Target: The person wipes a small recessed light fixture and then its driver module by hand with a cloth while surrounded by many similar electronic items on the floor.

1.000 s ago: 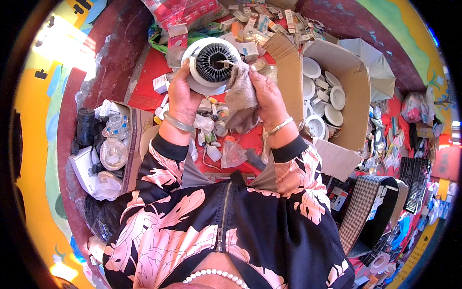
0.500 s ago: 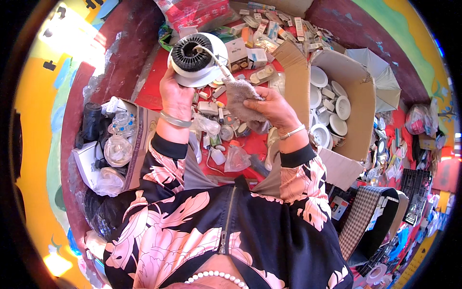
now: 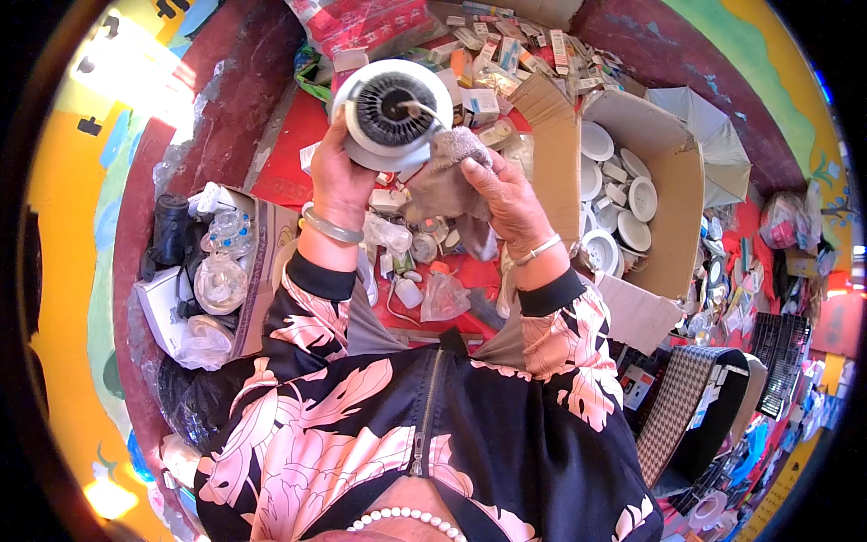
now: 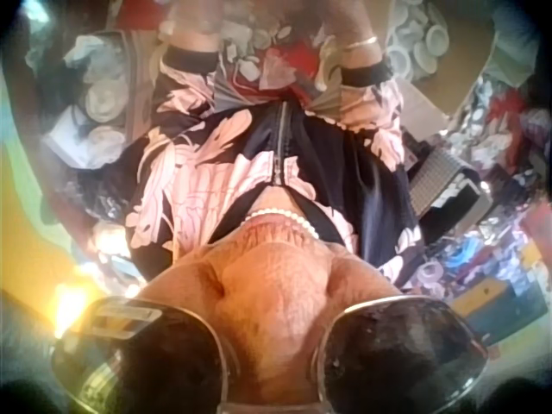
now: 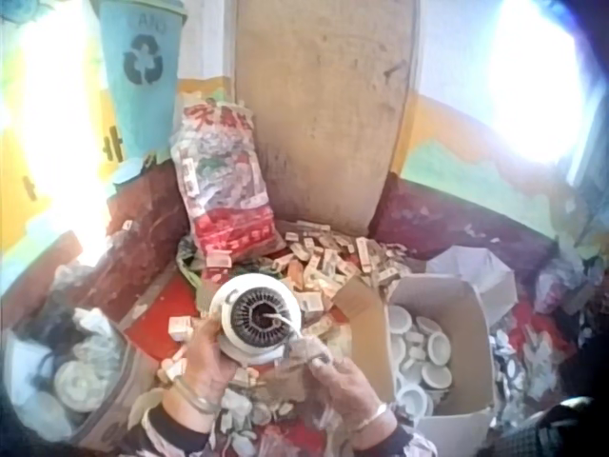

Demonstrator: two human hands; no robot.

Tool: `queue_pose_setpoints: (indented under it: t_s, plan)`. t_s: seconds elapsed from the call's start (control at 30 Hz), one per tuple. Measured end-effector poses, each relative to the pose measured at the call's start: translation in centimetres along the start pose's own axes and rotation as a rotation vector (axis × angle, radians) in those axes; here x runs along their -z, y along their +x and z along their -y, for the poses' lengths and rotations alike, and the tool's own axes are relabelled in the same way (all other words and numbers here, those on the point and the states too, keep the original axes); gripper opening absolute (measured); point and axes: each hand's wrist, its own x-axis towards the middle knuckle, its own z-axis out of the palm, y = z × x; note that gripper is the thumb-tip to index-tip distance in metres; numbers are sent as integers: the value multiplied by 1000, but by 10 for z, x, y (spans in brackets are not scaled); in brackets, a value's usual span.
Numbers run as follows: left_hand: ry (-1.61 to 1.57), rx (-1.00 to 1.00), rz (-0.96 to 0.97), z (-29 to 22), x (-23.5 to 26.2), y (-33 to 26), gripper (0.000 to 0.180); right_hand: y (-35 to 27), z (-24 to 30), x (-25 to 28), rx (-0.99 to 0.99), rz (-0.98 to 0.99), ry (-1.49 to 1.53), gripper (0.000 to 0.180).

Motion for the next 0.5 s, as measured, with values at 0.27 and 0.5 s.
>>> queue_pose_setpoints:
  t_s: [0.27,0.5]
  plan:
    - [109,78,28,21,10,3,37,5,0,3,41,-243,-28,32]
    - [80,62,-30,16,3,-1,36,6,-1,16,1,-71,2,26]
